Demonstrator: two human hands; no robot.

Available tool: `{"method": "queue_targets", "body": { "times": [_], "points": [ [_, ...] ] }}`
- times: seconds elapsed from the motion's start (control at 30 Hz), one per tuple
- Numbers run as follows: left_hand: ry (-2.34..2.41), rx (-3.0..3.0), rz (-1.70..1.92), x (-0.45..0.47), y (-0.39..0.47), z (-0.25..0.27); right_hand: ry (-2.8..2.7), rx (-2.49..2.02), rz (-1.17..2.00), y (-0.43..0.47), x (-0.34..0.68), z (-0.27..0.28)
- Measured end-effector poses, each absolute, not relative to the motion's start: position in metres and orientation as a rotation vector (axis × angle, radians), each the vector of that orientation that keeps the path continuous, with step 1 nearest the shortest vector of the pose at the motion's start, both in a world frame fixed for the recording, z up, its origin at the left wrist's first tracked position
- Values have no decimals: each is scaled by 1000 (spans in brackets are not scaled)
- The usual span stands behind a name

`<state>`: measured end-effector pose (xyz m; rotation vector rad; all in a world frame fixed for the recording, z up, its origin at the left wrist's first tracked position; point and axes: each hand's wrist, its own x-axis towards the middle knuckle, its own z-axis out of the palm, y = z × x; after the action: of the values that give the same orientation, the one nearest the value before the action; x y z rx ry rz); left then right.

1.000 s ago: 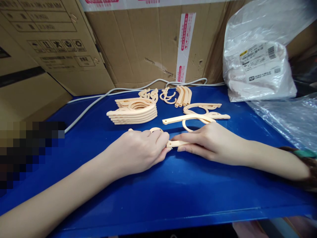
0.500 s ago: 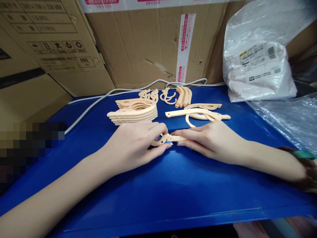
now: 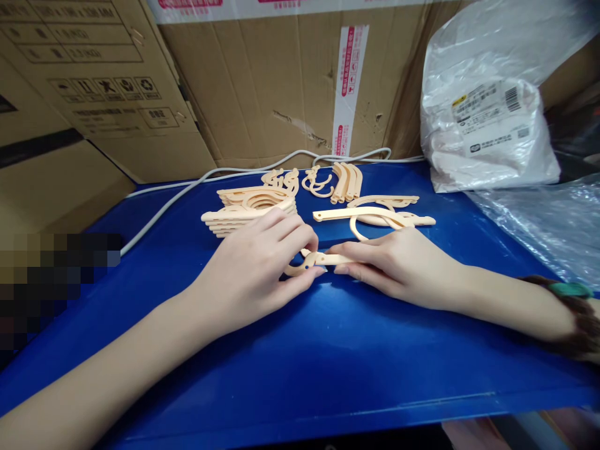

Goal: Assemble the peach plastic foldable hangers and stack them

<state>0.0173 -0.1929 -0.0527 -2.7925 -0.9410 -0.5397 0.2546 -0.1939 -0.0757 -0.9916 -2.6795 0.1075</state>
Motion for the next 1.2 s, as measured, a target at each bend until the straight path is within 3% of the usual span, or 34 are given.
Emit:
{"method": "queue_targets", "body": {
  "times": [1.2],
  "points": [
    [-710,-2550,-661,21,-192,-57,-2668,-1019,221,-197,251,-73]
  ]
}}
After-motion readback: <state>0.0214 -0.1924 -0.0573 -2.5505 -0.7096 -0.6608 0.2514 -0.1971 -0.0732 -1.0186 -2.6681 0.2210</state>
